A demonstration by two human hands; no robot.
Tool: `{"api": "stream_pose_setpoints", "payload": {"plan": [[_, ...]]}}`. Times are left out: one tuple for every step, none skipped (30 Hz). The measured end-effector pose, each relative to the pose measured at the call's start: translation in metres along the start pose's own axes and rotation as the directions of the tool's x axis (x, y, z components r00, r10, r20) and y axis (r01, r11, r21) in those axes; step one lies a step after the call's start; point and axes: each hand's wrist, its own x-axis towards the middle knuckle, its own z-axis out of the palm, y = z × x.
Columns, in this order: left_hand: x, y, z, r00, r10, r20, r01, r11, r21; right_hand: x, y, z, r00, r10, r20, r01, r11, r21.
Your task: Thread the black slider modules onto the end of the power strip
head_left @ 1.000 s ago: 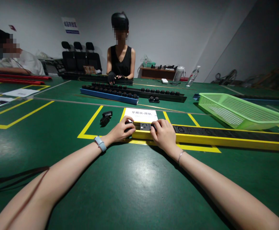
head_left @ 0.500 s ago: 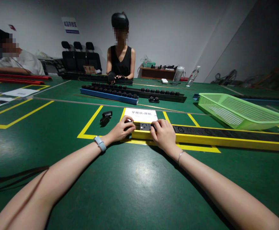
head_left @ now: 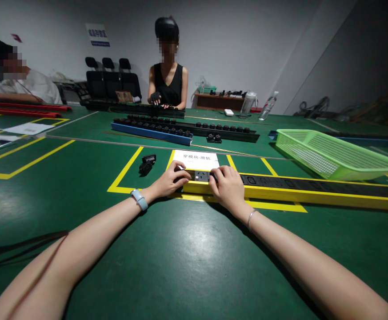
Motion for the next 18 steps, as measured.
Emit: {"api": "stream_pose_setpoints", "payload": {"plan": [[0.0000, -0.0007, 0.0002, 1.000, 0.005, 0.001, -0.005, 1.000, -0.003, -0.0001, 0.0001, 0.0002, 1.000, -0.001, -0.002, 0.001, 1.000, 0.000], [0.0001, -0.0012, 0.0003, 1.000, 0.007, 0.003, -0.007, 1.000, -0.007, -0.0001, 0.0002, 0.0003, 1.000, -0.002, -0.004, 0.002, 1.000, 0.000], [0.0002, -0.0016, 0.0004, 1.000, 0.006, 0.005, -0.006, 1.000, -0.013, -0.0001, 0.0003, 0.0005, 1.000, -0.001, -0.005, 0.001, 1.000, 0.001], [0.0004, -0.0019, 0.0005, 1.000, 0.003, 0.006, -0.002, 1.000, -0.019, -0.0001, 0.0003, 0.0006, 1.000, -0.001, -0.004, 0.001, 1.000, 0.001], [0.0007, -0.0020, 0.0005, 1.000, -0.006, 0.005, 0.006, 1.000, -0.027, -0.0001, 0.0004, 0.0006, 1.000, 0.000, -0.001, 0.000, 1.000, 0.002], [0.0010, -0.0021, 0.0005, 1.000, -0.016, -0.002, 0.016, 0.999, -0.035, -0.0001, 0.0003, 0.0006, 1.000, 0.001, 0.002, -0.001, 1.000, 0.003], [0.0013, -0.0022, 0.0005, 1.000, -0.025, -0.016, 0.024, 0.999, -0.044, 0.0000, 0.0003, 0.0007, 1.000, 0.003, 0.003, -0.003, 1.000, 0.003], [0.0016, -0.0025, 0.0007, 0.999, -0.032, -0.037, 0.030, 0.998, -0.052, 0.0000, 0.0003, 0.0007, 1.000, 0.005, 0.004, -0.005, 1.000, 0.003], [0.0020, -0.0028, 0.0009, 0.997, -0.039, -0.060, 0.035, 0.998, -0.060, 0.0000, 0.0002, 0.0007, 1.000, 0.006, 0.004, -0.006, 1.000, 0.002], [0.0023, -0.0034, 0.0012, 0.996, -0.043, -0.083, 0.038, 0.997, -0.065, 0.0000, 0.0002, 0.0007, 1.000, 0.006, 0.004, -0.007, 1.000, 0.001], [0.0026, -0.0040, 0.0015, 0.994, -0.044, -0.101, 0.037, 0.997, -0.069, 0.0000, 0.0001, 0.0008, 1.000, 0.007, 0.003, -0.007, 1.000, -0.001], [0.0028, -0.0047, 0.0019, 0.993, -0.039, -0.112, 0.031, 0.997, -0.069, 0.0001, 0.0001, 0.0008, 1.000, 0.006, 0.003, -0.006, 1.000, -0.003], [0.0030, -0.0053, 0.0023, 0.993, -0.030, -0.118, 0.022, 0.997, -0.067, 0.0001, 0.0000, 0.0009, 1.000, 0.005, 0.004, -0.005, 1.000, -0.005], [0.0031, -0.0059, 0.0025, 0.993, -0.017, -0.120, 0.009, 0.998, -0.064, 0.0002, 0.0000, 0.0009, 1.000, 0.004, 0.005, -0.004, 1.000, -0.007], [0.0031, -0.0062, 0.0027, 0.993, -0.003, -0.121, -0.005, 0.998, -0.059, 0.0003, 0.0000, 0.0010, 1.000, 0.004, 0.006, -0.004, 1.000, -0.008], [0.0031, -0.0062, 0.0027, 0.993, 0.010, -0.121, -0.016, 0.999, -0.052, 0.0004, -0.0001, 0.0011, 1.000, 0.003, 0.007, -0.003, 1.000, -0.009], [0.0030, -0.0060, 0.0025, 0.993, 0.017, -0.120, -0.022, 0.999, -0.042, 0.0005, -0.0001, 0.0011, 1.000, 0.003, 0.008, -0.003, 1.000, -0.009], [0.0029, -0.0056, 0.0022, 0.993, 0.017, -0.120, -0.021, 0.999, -0.031, 0.0005, -0.0001, 0.0011, 1.000, 0.003, 0.008, -0.003, 1.000, -0.009]]}}
